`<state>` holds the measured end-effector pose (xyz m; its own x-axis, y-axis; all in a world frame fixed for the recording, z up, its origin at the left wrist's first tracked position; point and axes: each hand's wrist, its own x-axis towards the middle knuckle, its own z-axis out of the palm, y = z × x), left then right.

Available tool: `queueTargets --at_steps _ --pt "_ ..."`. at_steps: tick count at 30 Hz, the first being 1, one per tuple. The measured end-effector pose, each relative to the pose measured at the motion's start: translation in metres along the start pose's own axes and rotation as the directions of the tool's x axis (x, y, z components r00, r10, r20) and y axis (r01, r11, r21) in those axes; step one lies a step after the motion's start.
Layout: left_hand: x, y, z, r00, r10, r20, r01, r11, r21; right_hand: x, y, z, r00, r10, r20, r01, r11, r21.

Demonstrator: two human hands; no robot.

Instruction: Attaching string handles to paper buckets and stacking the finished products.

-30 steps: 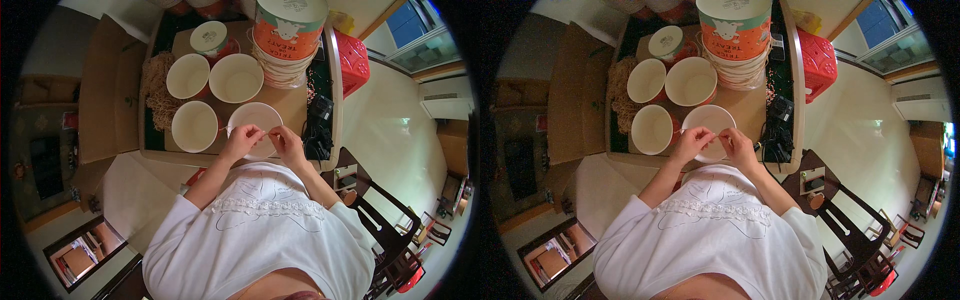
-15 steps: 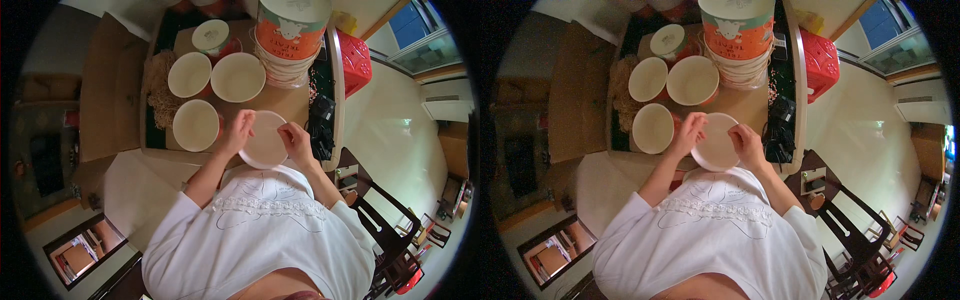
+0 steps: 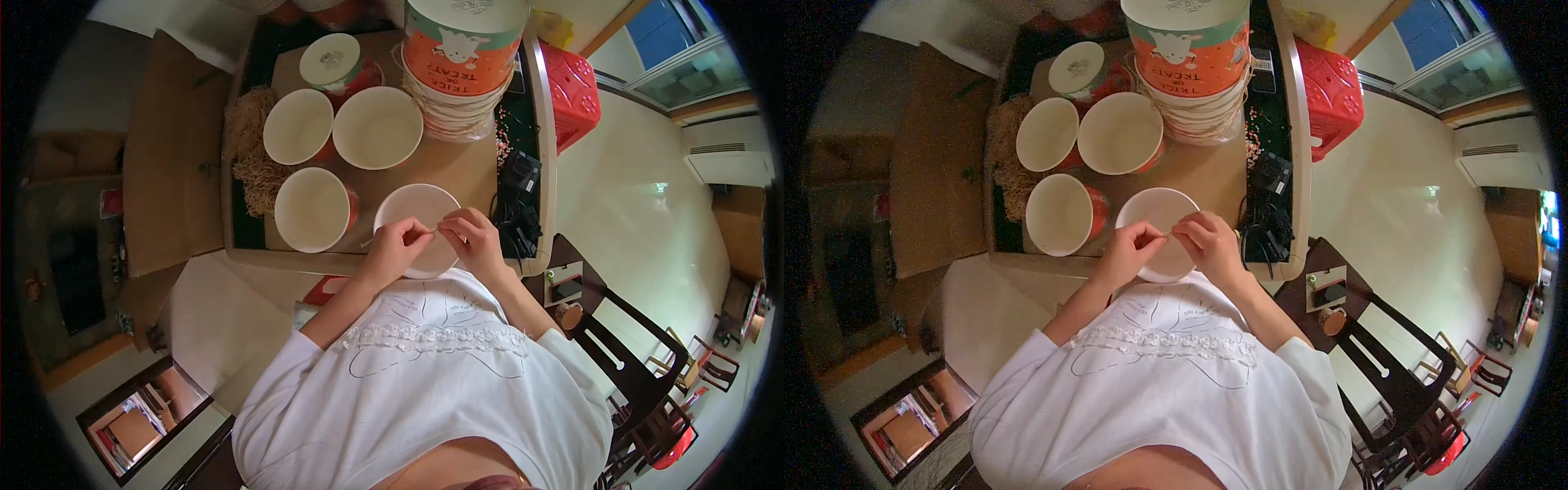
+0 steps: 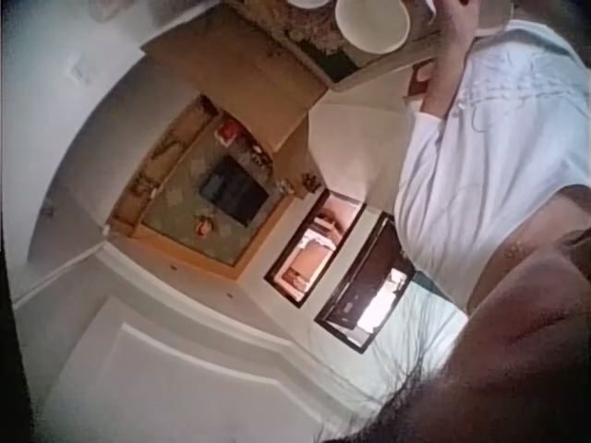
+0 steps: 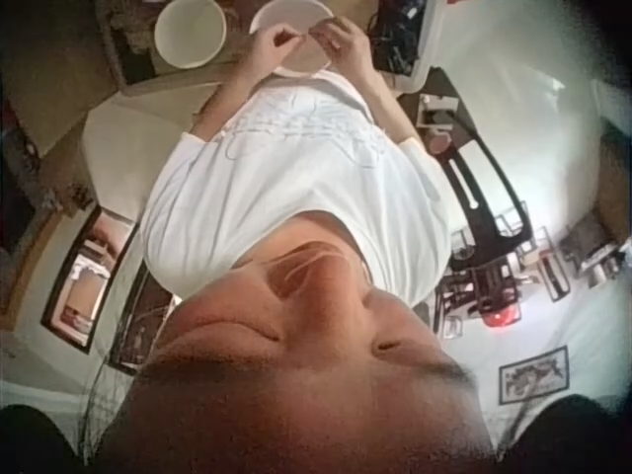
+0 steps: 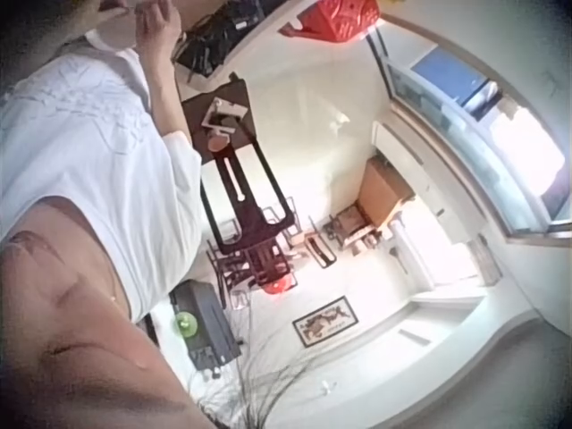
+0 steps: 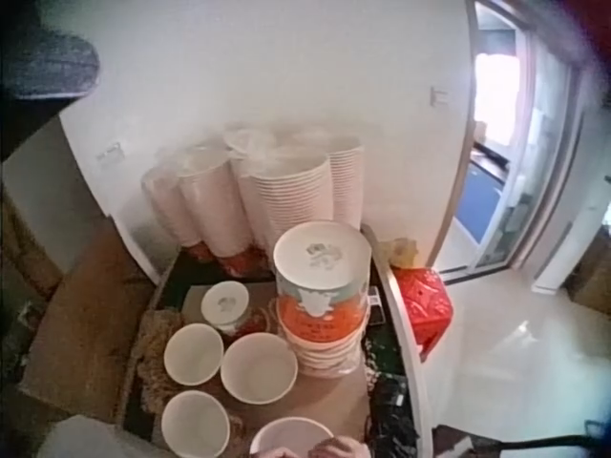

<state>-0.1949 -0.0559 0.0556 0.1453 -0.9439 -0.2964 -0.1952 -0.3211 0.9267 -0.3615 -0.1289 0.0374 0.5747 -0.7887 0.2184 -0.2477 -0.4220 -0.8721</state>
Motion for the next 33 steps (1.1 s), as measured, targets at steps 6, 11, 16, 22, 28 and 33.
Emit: queueTargets --at_steps 6,11,16,22,28,33 --pt "-0.023 0.026 -0.005 0.990 -0.051 0.132 0.039 0.995 0.095 -0.015 0.014 0.004 0.983 -0.131 -0.127 0.100 0.969 -0.226" --pt "-0.041 0.032 -0.011 0.953 0.008 0.302 -0.006 1.000 -0.008 -0.017 0.030 -0.002 0.966 -0.073 -0.248 -0.006 0.953 -0.304" --pt "-0.045 0.033 -0.019 0.899 0.121 0.422 -0.071 0.989 -0.132 -0.023 0.039 -0.001 0.959 0.146 -0.242 -0.177 0.978 -0.108" --pt "-0.046 0.024 -0.029 0.878 0.053 0.476 0.080 0.964 -0.254 -0.019 0.027 0.003 0.973 0.192 -0.131 -0.205 0.974 -0.095" --pt "-0.041 0.031 -0.021 0.895 0.107 0.434 0.154 0.838 -0.523 -0.010 0.019 0.007 0.976 0.182 -0.120 -0.186 0.982 -0.022" --pt "-0.039 0.027 -0.031 0.990 0.128 -0.065 -0.140 0.963 -0.229 -0.012 0.026 -0.012 0.955 0.252 -0.156 -0.232 0.963 0.134"
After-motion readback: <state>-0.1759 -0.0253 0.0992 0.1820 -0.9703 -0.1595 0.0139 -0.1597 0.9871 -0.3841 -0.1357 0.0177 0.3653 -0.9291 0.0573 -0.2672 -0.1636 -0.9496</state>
